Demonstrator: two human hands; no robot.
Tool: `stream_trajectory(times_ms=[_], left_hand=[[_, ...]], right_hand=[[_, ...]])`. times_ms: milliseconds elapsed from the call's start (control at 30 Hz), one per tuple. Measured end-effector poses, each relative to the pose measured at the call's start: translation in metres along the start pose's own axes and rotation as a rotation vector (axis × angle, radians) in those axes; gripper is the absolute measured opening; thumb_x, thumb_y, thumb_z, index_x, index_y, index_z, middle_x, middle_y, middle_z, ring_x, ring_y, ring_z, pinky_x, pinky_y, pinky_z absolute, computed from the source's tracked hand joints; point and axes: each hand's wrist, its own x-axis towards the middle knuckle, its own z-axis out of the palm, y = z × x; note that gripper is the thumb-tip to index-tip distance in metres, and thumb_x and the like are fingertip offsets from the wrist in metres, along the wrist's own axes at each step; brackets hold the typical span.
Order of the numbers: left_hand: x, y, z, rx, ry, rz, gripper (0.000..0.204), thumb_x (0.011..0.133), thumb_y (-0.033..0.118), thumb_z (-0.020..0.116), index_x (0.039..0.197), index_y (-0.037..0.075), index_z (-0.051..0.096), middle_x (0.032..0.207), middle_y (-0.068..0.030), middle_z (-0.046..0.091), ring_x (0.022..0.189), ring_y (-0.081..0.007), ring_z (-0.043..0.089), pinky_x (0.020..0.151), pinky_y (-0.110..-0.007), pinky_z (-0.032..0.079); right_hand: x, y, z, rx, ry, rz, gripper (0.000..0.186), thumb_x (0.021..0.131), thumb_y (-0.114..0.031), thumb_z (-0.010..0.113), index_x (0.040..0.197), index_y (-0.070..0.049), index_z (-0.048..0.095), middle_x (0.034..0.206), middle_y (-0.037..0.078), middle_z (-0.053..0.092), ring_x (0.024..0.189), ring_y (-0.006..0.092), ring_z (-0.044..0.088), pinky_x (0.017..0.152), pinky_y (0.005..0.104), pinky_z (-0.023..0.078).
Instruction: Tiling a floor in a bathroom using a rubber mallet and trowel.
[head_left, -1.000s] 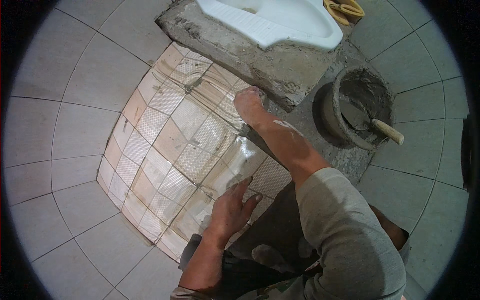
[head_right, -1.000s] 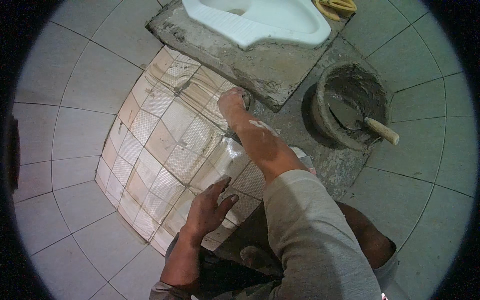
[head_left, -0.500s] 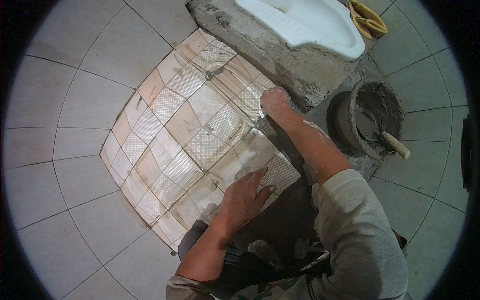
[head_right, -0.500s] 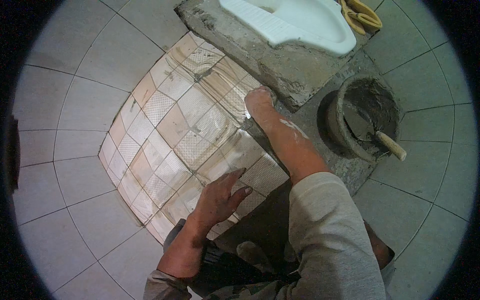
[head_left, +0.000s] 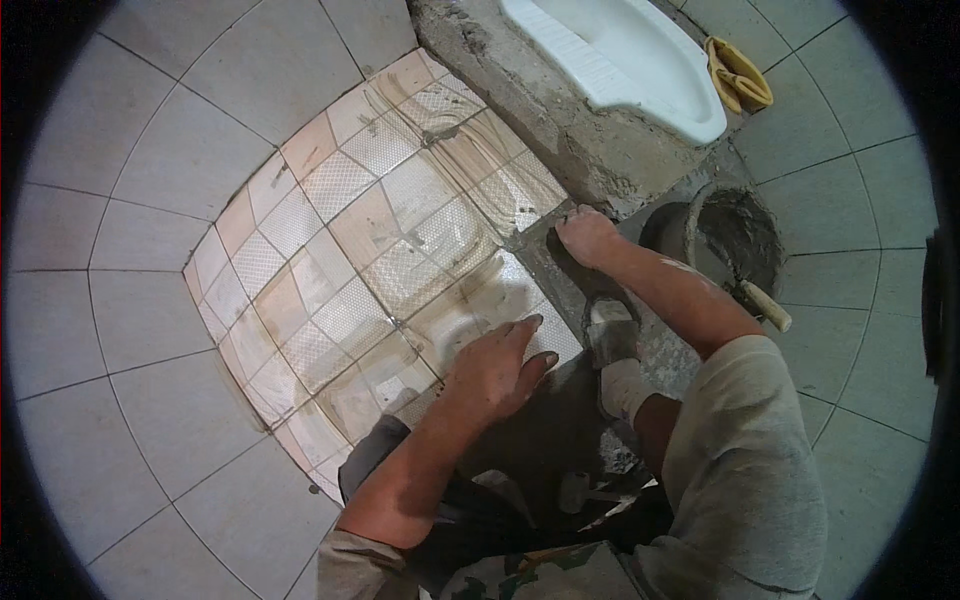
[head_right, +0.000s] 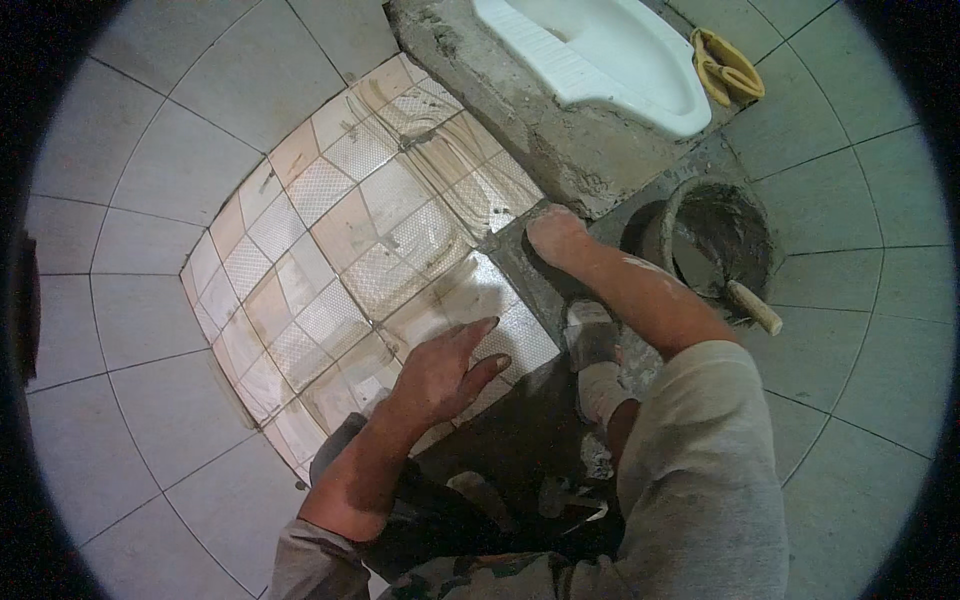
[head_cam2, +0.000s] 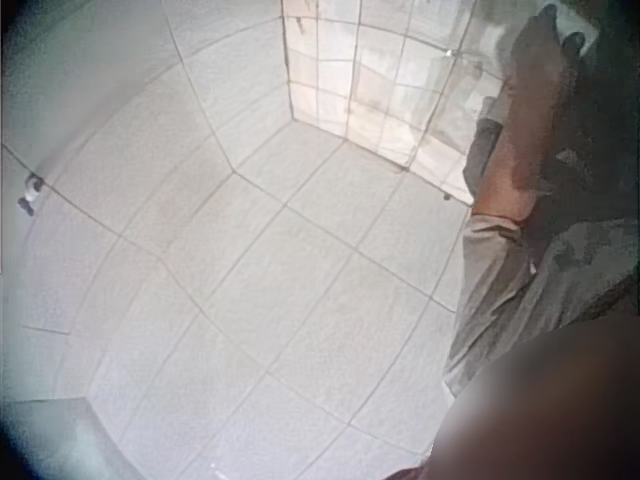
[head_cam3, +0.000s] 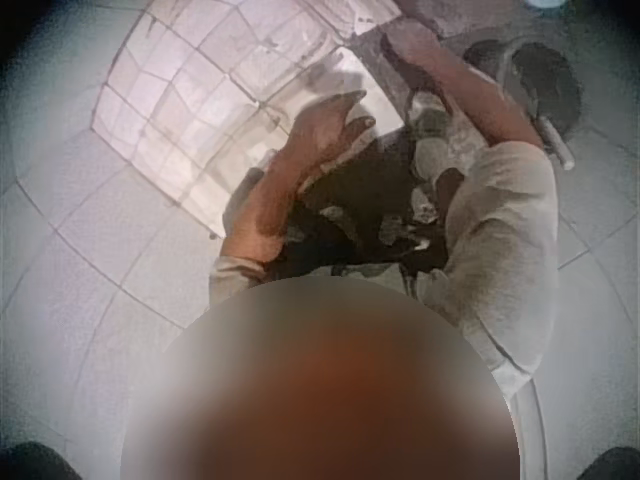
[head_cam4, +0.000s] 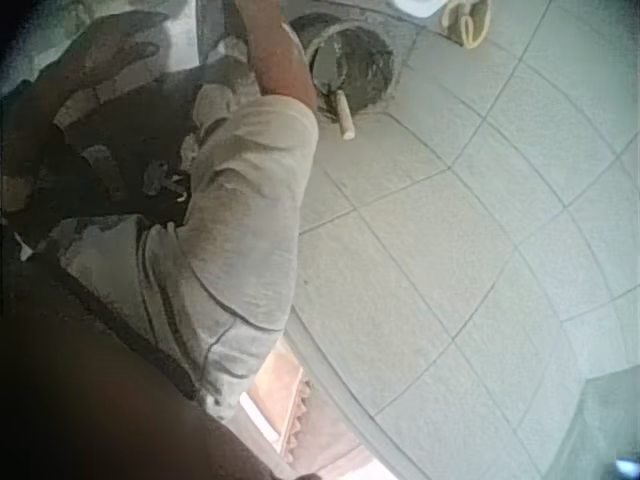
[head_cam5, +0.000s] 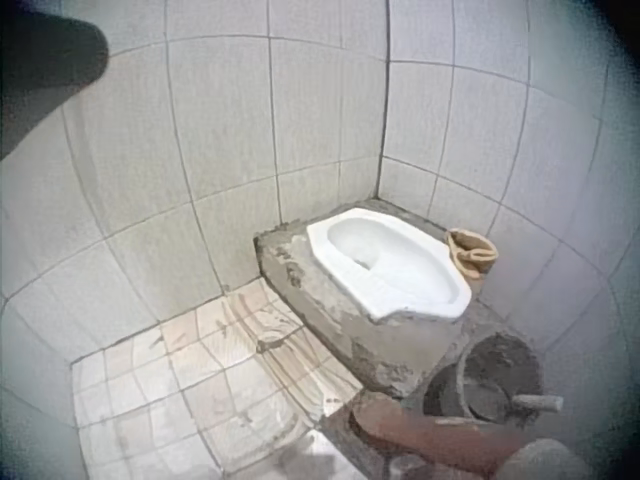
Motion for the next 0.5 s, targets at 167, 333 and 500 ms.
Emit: stream_trajectory(times_ms=[167,333,500], left_hand=[[0.006,-0.004,0.006,0.007,0.035,0.066,0.054,0.094,0.038,0.058,0.131,0.000,0.051,0.108,-0.0246,0.065,0.102,-0.0437,0.061,0.088,-0.050,0.048],[0.013,0.006,0.003,-0.019,-0.055,0.047,0.058,0.096,0.041,0.056,0.134,-0.002,0.050,0.127,-0.0260,0.059,0.116,-0.0412,0.058,0.099,-0.045,0.046],[0.007,0.022,0.008,-0.034,-0.064,0.106,0.056,0.095,0.037,0.057,0.133,-0.003,0.050,0.124,-0.0261,0.060,0.115,-0.0415,0.058,0.099,-0.046,0.046]], right_hand=[[-0.055,0.011,-0.057,0.101,-0.009,0.040,0.032,0.082,-0.009,0.060,0.112,0.000,0.062,0.108,0.023,0.066,0.105,0.0362,0.064,0.088,0.0468,0.053],[-0.085,0.036,-0.111,0.205,0.054,0.045,0.039,0.080,-0.009,0.061,0.118,-0.001,0.058,0.106,0.025,0.063,0.106,0.0412,0.061,0.088,0.0485,0.052],[-0.098,0.026,-0.079,0.286,0.430,0.062,0.042,0.078,-0.005,0.060,0.119,-0.001,0.055,0.101,0.023,0.060,0.103,0.0438,0.060,0.086,0.0496,0.052]])
